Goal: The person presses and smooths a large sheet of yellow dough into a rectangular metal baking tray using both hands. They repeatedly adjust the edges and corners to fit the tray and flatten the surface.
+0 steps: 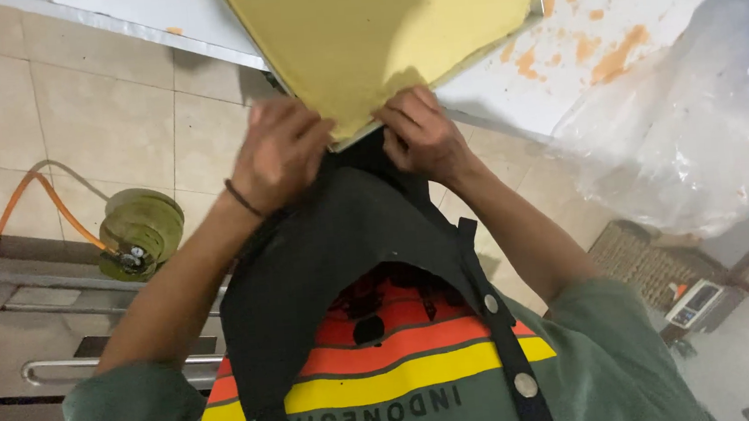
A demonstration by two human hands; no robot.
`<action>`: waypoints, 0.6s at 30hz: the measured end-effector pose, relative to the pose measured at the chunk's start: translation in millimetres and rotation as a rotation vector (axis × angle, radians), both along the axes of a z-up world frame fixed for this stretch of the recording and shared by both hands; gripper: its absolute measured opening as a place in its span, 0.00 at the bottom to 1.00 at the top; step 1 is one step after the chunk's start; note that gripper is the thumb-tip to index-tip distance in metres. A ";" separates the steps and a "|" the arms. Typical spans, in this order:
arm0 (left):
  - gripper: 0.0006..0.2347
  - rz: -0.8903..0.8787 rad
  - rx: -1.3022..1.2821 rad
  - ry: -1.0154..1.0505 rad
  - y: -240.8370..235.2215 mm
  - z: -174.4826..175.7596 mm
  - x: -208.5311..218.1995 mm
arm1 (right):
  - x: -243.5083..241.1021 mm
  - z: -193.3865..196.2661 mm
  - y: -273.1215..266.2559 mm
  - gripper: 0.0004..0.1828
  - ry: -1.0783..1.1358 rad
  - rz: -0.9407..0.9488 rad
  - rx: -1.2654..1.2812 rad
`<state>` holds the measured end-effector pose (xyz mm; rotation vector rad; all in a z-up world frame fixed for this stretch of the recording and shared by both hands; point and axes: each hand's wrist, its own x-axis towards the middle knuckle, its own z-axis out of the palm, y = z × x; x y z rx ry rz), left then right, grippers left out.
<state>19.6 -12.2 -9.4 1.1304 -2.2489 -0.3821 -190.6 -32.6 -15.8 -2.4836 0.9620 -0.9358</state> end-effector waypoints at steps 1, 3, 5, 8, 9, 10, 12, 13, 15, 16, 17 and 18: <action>0.03 -0.041 0.031 -0.025 -7.7 1.6 2.8 | 0.9 5.3 -0.1 0.04 -0.007 -0.024 -0.011; 0.04 -0.084 0.058 -0.055 -16.8 6.3 2.7 | 8.5 8.9 0.9 0.08 -0.019 -0.050 -0.027; 0.05 -0.192 0.184 -0.225 -20.2 11.0 -6.9 | 17.8 7.7 5.4 0.08 -0.034 0.020 -0.027; 0.07 -0.192 0.072 -0.376 -13.1 -0.7 -18.0 | 18.3 -19.7 15.2 0.04 0.031 -0.060 0.055; 0.07 -0.200 0.074 -0.380 -11.5 -1.8 -21.0 | 19.0 -13.0 15.5 0.04 0.027 -0.068 0.057; 0.07 -0.204 0.050 -0.392 -13.1 -3.6 -24.1 | 19.4 -6.8 12.5 0.04 -0.006 -0.082 0.132; 0.07 -0.219 0.018 -0.402 -16.8 -5.7 -28.2 | 19.5 -2.1 10.4 0.04 -0.038 -0.107 0.201; 0.06 -0.255 0.034 -0.401 -18.5 -6.1 -29.2 | 19.4 -3.5 11.6 0.06 -0.040 -0.127 0.233; 0.05 -0.290 0.039 -0.400 -21.3 -12.2 -26.0 | 19.2 -3.3 12.4 0.09 -0.042 -0.150 0.254; 0.05 -0.311 0.163 -0.305 -23.6 -18.4 -21.2 | 20.0 -1.7 12.9 0.12 0.006 -0.154 0.293; 0.06 -0.332 0.288 -0.211 -26.0 -24.9 -16.4 | 20.9 -0.6 13.5 0.14 0.054 -0.159 0.333; 0.06 -0.345 0.287 -0.208 -25.2 -24.1 -15.1 | 23.6 -5.7 14.8 0.14 0.056 -0.172 0.335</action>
